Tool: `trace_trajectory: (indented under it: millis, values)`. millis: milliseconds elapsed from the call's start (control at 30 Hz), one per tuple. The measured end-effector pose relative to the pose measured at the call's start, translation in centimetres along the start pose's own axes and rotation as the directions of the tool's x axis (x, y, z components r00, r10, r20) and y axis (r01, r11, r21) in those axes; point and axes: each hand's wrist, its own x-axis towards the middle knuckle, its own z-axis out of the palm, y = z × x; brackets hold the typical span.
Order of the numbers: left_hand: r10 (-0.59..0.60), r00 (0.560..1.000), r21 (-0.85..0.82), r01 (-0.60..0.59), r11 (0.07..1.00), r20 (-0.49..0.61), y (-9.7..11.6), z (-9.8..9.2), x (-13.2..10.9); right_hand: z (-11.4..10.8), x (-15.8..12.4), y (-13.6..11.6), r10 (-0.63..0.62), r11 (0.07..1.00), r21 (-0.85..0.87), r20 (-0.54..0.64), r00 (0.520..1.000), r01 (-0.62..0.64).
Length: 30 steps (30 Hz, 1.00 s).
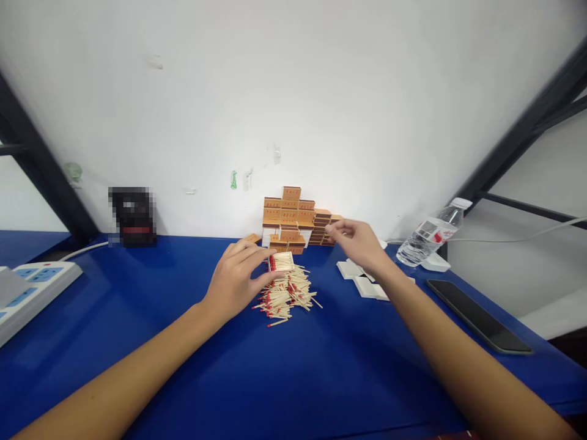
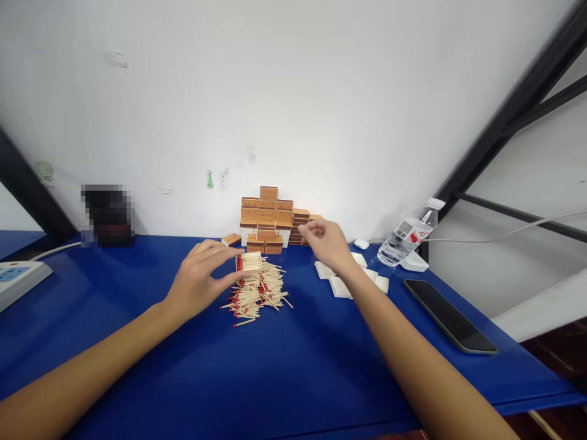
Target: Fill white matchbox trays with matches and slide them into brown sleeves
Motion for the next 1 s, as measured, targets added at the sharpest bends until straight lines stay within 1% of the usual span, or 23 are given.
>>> trace_trajectory:
  millis: [67,133,200,300,400,467,533,633,700,767,833,1000]
  values:
    - [-0.002,0.999,-0.054,0.004,0.999,0.037,0.2,0.2,0.0,1.3,-2.9,-1.0,-0.017,0.997,0.072,0.192,0.981,0.003]
    - [-0.011,0.996,-0.108,0.021,0.994,0.093,0.3,0.3,-0.1,2.6,-5.0,-1.8,-0.034,0.991,0.136,0.328,0.944,-0.011]
    - [-0.021,0.989,-0.143,0.041,0.989,0.144,0.4,0.4,-0.2,3.8,-6.0,-2.1,-0.056,0.982,0.188,0.408,0.911,-0.024]
    - [-0.028,0.985,-0.162,0.056,0.985,0.168,0.4,0.6,-0.2,4.6,-6.1,-1.8,-0.074,0.969,0.241,0.461,0.884,-0.045]
    - [-0.044,0.984,-0.173,0.073,0.982,0.17,0.4,0.7,-0.3,4.5,-5.8,-1.3,-0.073,0.965,0.256,0.466,0.882,-0.055]
    - [-0.052,0.985,-0.173,0.081,0.982,0.166,0.5,0.8,-0.3,4.3,-5.5,-1.0,-0.072,0.966,0.253,0.437,0.896,-0.046]
    - [-0.052,0.985,-0.15,0.077,0.986,0.162,0.7,0.8,-0.4,4.1,-5.2,-0.8,-0.074,0.97,0.242,0.384,0.92,-0.023]
    - [-0.012,0.985,-0.104,0.03,0.994,0.172,1.0,0.9,-0.4,4.0,-4.7,-0.2,-0.075,0.978,0.209,0.299,0.951,0.012]
    - [0.043,0.98,-0.091,-0.025,0.996,0.195,1.4,0.8,-0.4,3.9,-4.4,0.3,-0.077,0.982,0.186,0.271,0.96,0.026]
    - [0.088,0.969,-0.085,-0.07,0.994,0.232,1.8,0.7,-0.4,3.9,-4.2,0.7,-0.086,0.985,0.169,0.271,0.959,0.04]
    - [0.105,0.953,-0.076,-0.087,0.993,0.285,2.2,0.6,-0.4,3.8,-4.3,1.0,-0.103,0.987,0.151,0.278,0.955,0.062]
    - [0.1,0.883,-0.044,-0.09,0.995,0.458,2.8,0.4,-0.5,3.5,-4.9,0.7,-0.153,0.988,0.068,0.27,0.951,0.139]
